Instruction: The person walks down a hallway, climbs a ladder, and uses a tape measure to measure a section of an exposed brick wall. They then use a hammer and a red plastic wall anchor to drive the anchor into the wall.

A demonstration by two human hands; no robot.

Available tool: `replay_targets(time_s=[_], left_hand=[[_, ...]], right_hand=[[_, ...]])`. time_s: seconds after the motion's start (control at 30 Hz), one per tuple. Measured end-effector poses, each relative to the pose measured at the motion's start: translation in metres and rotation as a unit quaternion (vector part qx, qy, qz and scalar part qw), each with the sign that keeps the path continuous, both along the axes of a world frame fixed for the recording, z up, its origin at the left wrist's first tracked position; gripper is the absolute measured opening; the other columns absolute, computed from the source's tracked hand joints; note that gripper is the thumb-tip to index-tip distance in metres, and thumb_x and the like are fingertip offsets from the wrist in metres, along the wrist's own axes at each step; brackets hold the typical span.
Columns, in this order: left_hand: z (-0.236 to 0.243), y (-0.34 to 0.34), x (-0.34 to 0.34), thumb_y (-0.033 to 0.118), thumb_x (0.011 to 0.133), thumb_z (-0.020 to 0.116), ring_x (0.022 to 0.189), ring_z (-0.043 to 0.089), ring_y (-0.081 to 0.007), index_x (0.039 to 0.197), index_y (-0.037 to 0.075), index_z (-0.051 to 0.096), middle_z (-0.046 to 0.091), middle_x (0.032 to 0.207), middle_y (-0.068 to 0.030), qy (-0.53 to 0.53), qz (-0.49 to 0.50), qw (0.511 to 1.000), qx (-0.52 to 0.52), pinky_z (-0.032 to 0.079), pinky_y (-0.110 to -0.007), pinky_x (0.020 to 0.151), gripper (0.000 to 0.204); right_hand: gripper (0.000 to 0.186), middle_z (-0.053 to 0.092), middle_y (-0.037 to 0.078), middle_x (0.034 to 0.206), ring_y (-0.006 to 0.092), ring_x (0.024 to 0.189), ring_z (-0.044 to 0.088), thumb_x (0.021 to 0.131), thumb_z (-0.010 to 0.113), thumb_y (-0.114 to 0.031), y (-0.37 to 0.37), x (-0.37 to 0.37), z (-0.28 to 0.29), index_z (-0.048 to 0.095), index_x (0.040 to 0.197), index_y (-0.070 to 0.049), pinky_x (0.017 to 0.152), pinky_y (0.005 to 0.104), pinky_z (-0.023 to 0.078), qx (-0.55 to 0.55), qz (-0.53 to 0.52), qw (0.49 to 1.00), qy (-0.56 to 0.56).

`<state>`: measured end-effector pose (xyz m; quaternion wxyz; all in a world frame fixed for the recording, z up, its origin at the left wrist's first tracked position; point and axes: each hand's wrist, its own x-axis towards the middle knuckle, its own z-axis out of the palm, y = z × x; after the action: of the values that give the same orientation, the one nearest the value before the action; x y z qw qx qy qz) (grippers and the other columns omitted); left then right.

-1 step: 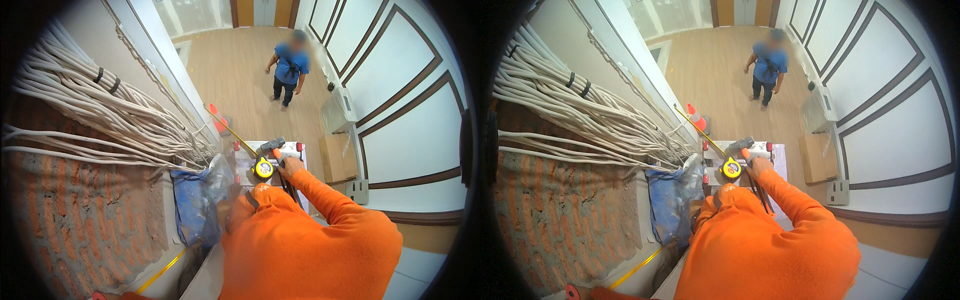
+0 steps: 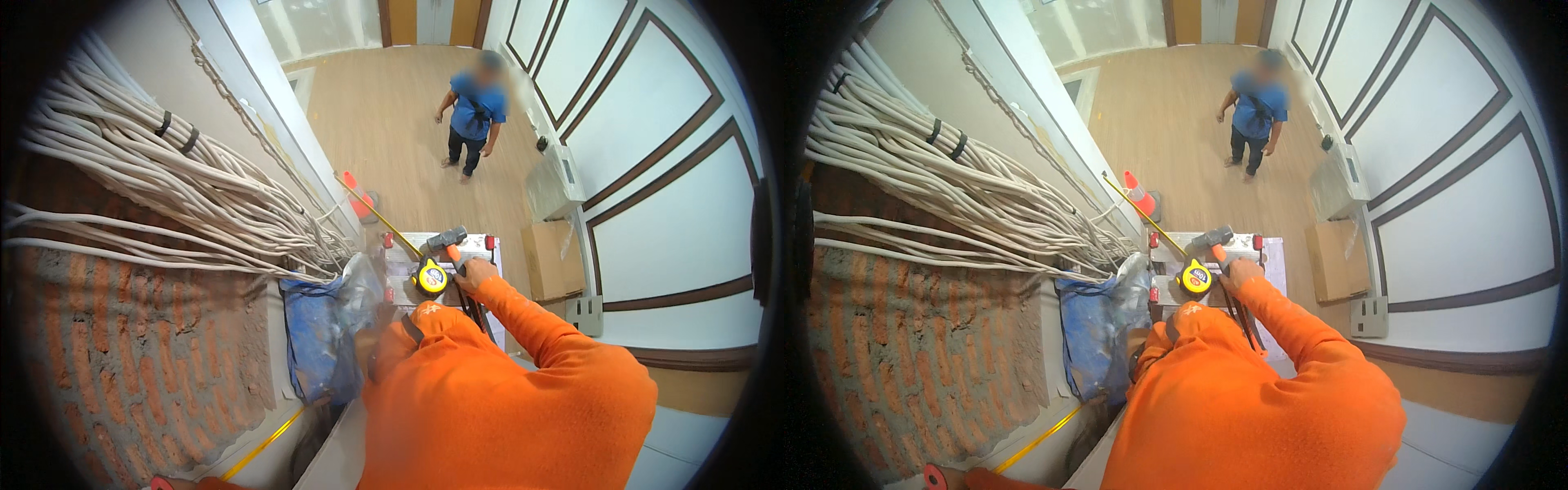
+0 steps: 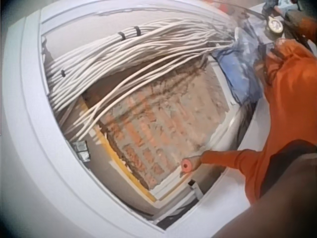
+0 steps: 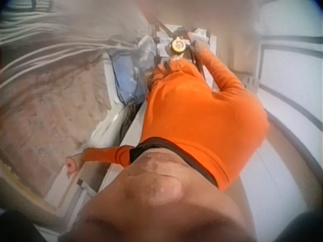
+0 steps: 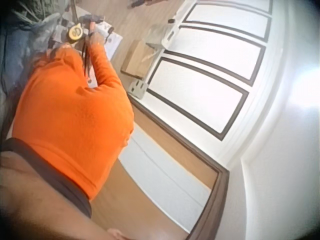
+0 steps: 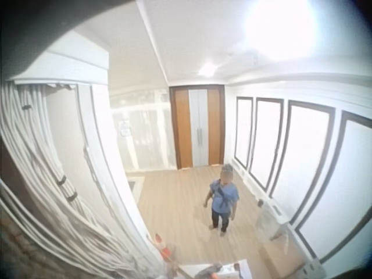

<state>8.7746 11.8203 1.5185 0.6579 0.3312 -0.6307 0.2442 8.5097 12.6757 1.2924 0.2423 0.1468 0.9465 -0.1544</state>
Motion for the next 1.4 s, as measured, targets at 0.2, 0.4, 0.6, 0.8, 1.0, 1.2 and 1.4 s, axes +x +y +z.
replay_targets(time_s=[0.2, 0.4, 0.6, 0.8, 1.0, 1.2, 1.4], left_hand=[[0.014, 0.039, -0.017, 0.014, 0.084, 0.062, 0.066, 0.056, -0.0282, 0.082, 0.006, 0.055, 0.057, 0.074, -0.0129, -0.048, 0.098, 0.986, -0.124, 0.047, -0.039, 0.061, 0.011], [-0.022, -0.073, 0.022, 0.015, 0.087, 0.059, 0.060, 0.054, -0.0279, 0.085, 0.005, 0.053, 0.057, 0.073, -0.0103, -0.035, 0.202, 0.970, -0.128, 0.047, -0.038, 0.056, 0.011], [-0.005, 0.000, -0.022, 0.019, 0.086, 0.066, 0.063, 0.055, -0.0254, 0.085, 0.007, 0.057, 0.058, 0.075, -0.0083, 0.031, 0.157, 0.966, -0.201, 0.048, -0.036, 0.060, 0.016], [0.005, 0.018, -0.007, 0.020, 0.080, 0.073, 0.065, 0.058, -0.0249, 0.077, 0.009, 0.061, 0.060, 0.074, -0.0076, 0.064, -0.163, 0.984, 0.000, 0.047, -0.036, 0.061, 0.017], [-0.019, -0.054, 0.027, 0.022, 0.076, 0.074, 0.063, 0.057, -0.0238, 0.072, 0.009, 0.061, 0.060, 0.072, -0.0071, -0.060, 0.157, 0.985, -0.042, 0.047, -0.037, 0.058, 0.019], [-0.016, -0.080, 0.024, 0.021, 0.079, 0.071, 0.062, 0.057, -0.0235, 0.076, 0.009, 0.058, 0.060, 0.073, -0.0067, -0.015, 0.191, 0.974, -0.119, 0.047, -0.036, 0.057, 0.018], [0.002, 0.030, -0.023, 0.020, 0.080, 0.070, 0.063, 0.056, -0.0240, 0.085, 0.007, 0.056, 0.060, 0.077, -0.0076, -0.066, 0.200, 0.966, -0.150, 0.047, -0.036, 0.059, 0.020]], right_hand=[[0.040, 0.056, 0.020, 0.104, 0.0374, 0.102, 0.055, 0.081, 0.063, -0.032, -0.011, -0.017, 0.002, 0.055, 0.105, 0.000, 0.085, 0.0448, 0.051, -0.001, 0.038, 0.971, 0.235], [0.071, 0.050, 0.021, 0.105, 0.0385, 0.101, 0.053, 0.075, 0.073, -0.046, -0.055, -0.016, 0.000, 0.045, 0.123, -0.001, 0.084, 0.0467, 0.048, -0.091, 0.160, 0.949, 0.256], [0.102, 0.042, 0.025, 0.120, 0.0428, 0.108, 0.051, 0.063, 0.082, -0.047, -0.074, -0.013, -0.014, 0.034, 0.139, 0.001, 0.088, 0.0504, 0.047, -0.060, 0.171, 0.965, 0.190], [0.107, 0.043, 0.026, 0.121, 0.0435, 0.106, 0.052, 0.063, 0.083, -0.036, -0.072, -0.010, -0.025, 0.024, 0.146, -0.001, 0.090, 0.0505, 0.048, -0.100, 0.126, 0.968, 0.194], [0.104, 0.044, 0.026, 0.116, 0.0451, 0.104, 0.053, 0.061, 0.081, -0.034, -0.069, -0.011, -0.022, 0.028, 0.144, 0.001, 0.091, 0.0502, 0.047, -0.139, 0.105, 0.961, 0.214], [0.102, 0.044, 0.027, 0.117, 0.0465, 0.107, 0.051, 0.061, 0.079, -0.033, -0.069, -0.011, -0.032, 0.029, 0.143, 0.002, 0.094, 0.0496, 0.046, -0.227, 0.053, 0.952, 0.196], [0.102, 0.044, 0.027, 0.118, 0.0458, 0.109, 0.051, 0.062, 0.080, -0.036, -0.070, -0.012, -0.026, 0.030, 0.143, -0.002, 0.093, 0.0500, 0.046, -0.192, 0.040, 0.964, 0.179]])
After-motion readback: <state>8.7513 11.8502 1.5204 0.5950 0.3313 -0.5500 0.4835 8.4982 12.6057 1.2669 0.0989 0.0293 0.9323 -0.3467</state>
